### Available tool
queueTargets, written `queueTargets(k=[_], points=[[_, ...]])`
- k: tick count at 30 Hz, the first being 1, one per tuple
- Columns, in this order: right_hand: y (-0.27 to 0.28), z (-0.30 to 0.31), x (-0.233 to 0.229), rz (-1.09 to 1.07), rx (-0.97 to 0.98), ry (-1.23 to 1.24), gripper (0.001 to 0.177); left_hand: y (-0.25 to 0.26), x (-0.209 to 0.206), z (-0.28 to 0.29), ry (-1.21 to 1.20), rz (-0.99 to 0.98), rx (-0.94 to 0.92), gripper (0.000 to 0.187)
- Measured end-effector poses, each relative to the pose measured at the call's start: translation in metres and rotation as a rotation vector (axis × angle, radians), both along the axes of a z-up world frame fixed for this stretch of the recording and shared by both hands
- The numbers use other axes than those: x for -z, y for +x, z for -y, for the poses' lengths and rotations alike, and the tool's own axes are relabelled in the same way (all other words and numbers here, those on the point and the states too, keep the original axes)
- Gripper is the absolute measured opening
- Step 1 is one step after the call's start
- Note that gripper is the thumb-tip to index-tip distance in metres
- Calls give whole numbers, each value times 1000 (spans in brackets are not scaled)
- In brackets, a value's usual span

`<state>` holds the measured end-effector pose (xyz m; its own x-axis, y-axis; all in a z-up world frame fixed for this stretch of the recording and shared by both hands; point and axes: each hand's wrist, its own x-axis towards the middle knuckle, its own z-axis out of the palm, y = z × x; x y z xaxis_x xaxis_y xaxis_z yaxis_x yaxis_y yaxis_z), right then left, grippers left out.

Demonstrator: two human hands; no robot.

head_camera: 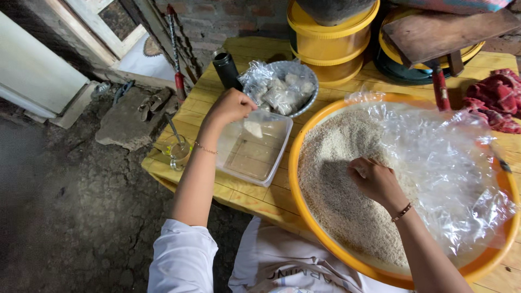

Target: The person scoops a granular food mixture from a large yellow bowl and places it into small plastic bags. They fold and seal each bag by hand, then place the finished packages into a clear plastic container on the table. The process is repeated continuously throughout the clip.

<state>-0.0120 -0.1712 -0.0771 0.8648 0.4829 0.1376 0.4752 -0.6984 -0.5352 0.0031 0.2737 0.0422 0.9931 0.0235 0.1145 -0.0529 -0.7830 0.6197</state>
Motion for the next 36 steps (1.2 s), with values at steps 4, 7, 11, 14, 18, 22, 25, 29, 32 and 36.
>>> queueTargets(k=[4, 7, 11, 14, 18, 22, 25, 29, 32, 36], points=[[1, 0, 1, -14, 4, -16, 23, 19, 46, -35, 14, -128, -132, 16], [1, 0, 0, -41, 16, -3, 25, 29, 64, -47, 55, -151, -199, 16], [3, 1, 3, -64, 28, 5, 25, 34, 70, -48, 184, -136, -264, 16], [5, 1, 7, -77, 37, 18, 26, 35, 62, -45, 249, -169, -303, 18], [8, 3, 12, -97, 44, 26, 25, 38, 45, -29, 437, -281, -421, 10], [5, 3, 7, -64, 31, 50, 22, 41, 14, 18, 537, -14, -459, 8], [-1, 5, -7, -78, 53, 83, 22, 30, -9, 81, 440, 296, -278, 14], [-5, 14, -25, 23, 99, 194, 20, 16, -2, 181, 95, 620, -30, 10], [1, 29, -33, 395, 244, 157, 16, 22, 30, 241, -33, 688, 118, 16], [8, 55, -30, 526, 536, -73, 23, 22, 85, 294, -240, 481, 108, 15]])
